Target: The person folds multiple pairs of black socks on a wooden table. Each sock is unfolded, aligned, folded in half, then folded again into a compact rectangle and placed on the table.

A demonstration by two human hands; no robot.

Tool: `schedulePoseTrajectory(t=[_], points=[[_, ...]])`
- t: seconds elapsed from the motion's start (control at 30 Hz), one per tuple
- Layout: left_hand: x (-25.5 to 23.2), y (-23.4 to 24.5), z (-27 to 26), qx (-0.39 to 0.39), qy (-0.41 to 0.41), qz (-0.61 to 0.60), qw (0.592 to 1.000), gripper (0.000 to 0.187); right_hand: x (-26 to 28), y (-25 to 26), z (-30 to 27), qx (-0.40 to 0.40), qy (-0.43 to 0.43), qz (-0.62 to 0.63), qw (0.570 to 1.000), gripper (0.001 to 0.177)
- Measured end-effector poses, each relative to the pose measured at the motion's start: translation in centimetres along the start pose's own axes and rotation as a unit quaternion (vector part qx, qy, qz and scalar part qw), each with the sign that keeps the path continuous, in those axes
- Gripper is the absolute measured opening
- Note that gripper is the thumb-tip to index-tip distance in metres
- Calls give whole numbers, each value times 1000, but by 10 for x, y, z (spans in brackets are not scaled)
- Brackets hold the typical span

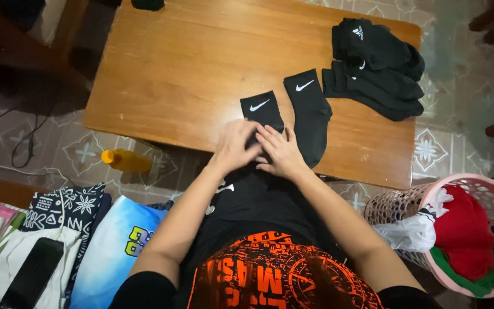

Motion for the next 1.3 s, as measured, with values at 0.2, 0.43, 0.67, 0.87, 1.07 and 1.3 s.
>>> schedulePoseTrajectory(t=[0.2,0.43,0.67,0.87,1.07,1.3], points=[[20,-27,-48,93,-74,-26,993,75,1,-13,-16,-11,34,19,999,68],[35,-22,-48,44,-36,-67,996,29,12,27,-5,-104,82,36,991,40],[52,-26,-25,-83,201,-37,975,48,-59,-8,20,-58,-332,251,907,28],[60,-55,-10,-59,214,145,964,30,-70,-11,14,-142,-383,190,893,31],[60,-40,-1,-26,298,168,939,42,-53,1,16,-177,-334,129,917,43],[71,-42,-1,-40,368,36,928,41,-53,-1,14,-157,-324,126,924,49]])
Point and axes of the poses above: each hand's wrist, its own z-axis towards the middle knuckle, its own y-axis out of the back of the hand, x = y × z, the point moved 9 cm from there along z, towards the middle knuckle, and after that the axes turned 6 degrees about -y, right-handed, at the moved point
